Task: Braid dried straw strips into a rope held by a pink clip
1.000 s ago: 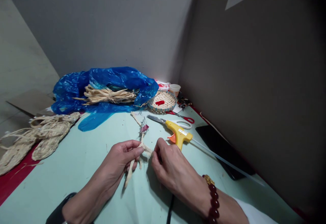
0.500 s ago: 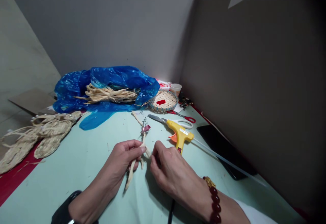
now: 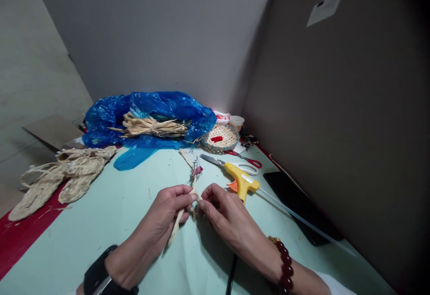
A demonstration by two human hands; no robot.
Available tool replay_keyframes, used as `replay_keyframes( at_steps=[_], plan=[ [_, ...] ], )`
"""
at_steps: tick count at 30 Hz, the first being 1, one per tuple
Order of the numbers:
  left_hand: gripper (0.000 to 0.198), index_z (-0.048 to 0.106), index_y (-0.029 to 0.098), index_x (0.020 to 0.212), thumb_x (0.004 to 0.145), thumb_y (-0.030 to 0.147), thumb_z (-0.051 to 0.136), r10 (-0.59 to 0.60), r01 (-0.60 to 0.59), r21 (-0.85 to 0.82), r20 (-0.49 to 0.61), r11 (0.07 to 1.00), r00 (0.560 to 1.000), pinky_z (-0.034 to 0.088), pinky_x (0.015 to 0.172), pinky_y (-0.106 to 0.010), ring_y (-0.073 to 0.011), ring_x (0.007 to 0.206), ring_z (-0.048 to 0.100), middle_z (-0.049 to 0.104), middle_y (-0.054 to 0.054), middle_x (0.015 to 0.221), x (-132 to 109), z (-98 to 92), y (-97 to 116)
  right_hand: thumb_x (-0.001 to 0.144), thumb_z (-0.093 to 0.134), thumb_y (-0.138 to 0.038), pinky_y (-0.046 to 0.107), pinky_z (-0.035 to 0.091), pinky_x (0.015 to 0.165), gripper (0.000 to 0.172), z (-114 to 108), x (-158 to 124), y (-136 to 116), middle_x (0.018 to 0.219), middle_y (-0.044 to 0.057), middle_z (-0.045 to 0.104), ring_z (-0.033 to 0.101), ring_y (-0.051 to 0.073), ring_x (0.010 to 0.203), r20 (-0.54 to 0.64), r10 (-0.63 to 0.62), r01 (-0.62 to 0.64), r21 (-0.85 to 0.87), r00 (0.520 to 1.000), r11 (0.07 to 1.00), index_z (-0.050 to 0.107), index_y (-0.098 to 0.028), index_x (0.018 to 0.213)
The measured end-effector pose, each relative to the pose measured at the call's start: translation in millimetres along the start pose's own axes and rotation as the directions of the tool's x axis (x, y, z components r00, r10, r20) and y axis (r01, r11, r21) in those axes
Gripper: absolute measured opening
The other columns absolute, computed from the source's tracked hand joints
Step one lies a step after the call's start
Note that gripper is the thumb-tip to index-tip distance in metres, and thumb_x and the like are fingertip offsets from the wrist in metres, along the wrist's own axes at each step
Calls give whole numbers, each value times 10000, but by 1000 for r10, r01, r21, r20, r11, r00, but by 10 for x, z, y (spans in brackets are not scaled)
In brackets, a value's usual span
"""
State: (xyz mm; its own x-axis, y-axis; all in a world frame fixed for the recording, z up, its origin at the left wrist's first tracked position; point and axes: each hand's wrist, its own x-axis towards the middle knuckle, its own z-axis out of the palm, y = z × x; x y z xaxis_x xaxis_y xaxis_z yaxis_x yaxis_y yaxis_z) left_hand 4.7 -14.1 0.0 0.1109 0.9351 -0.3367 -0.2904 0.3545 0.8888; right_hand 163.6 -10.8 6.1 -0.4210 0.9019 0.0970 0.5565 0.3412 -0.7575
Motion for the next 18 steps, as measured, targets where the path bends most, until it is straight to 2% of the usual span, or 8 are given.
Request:
replay_keyframes(
  at_steps=[5, 9, 11, 14, 16, 18],
  plan=[
    [159, 537, 162, 658, 658, 229, 681, 5, -5, 40, -13, 999, 1000, 272, 464, -181, -60, 512, 393, 481, 45, 619, -16, 36, -9, 952, 417, -272, 256, 318, 593, 164, 43, -18, -46, 707, -14, 572, 487, 137, 648, -49, -43, 38, -91, 998, 995, 506, -193, 839],
    [161, 483, 175, 610, 690, 248, 603, 22, -21, 76, -21, 997, 1000, 187, 416, -200, -48, 431, 298, 405, 72, 538, -9, 70, -59, 870, 461, -136, 285, 273, 575, 113, 114, -42, -29, 692, -4, 555, 454, 145, 618, -134, -214, 162, -325, 967, 932, 501, -189, 779],
    [189, 439, 190, 577, 697, 243, 574, 36, -34, 89, -27, 995, 999, 163, 411, -204, -48, 418, 274, 373, 81, 509, -2, 77, -78, 833, 489, -98, 298, 258, 567, 108, 142, -58, -13, 694, 3, 555, 453, 159, 638, -145, -331, 242, -432, 932, 869, 508, -188, 777],
    [225, 383, 204, 549, 674, 224, 570, 49, -47, 81, -26, 996, 998, 144, 409, -195, -48, 424, 246, 317, 96, 492, -7, 77, -81, 795, 542, -51, 308, 260, 552, 118, 168, -82, -8, 686, 12, 560, 446, 165, 629, -91, -500, 365, -572, 861, 734, 528, -168, 781],
    [228, 378, 205, 550, 653, 207, 582, 45, -44, 65, -24, 997, 999, 155, 407, -181, -49, 436, 251, 305, 100, 498, -18, 73, -71, 790, 578, -43, 313, 275, 548, 111, 186, -94, -15, 710, 22, 575, 457, 170, 629, -35, -564, 406, -658, 825, 634, 552, -149, 810],
    [216, 402, 196, 552, 636, 199, 602, 36, -35, 52, -9, 998, 999, 187, 405, -169, -48, 446, 274, 335, 95, 507, -27, 65, -58, 794, 605, -62, 319, 288, 545, 107, 212, -102, -22, 747, 35, 592, 480, 183, 647, 13, -584, 411, -724, 812, 555, 577, -134, 867]
  ],
)
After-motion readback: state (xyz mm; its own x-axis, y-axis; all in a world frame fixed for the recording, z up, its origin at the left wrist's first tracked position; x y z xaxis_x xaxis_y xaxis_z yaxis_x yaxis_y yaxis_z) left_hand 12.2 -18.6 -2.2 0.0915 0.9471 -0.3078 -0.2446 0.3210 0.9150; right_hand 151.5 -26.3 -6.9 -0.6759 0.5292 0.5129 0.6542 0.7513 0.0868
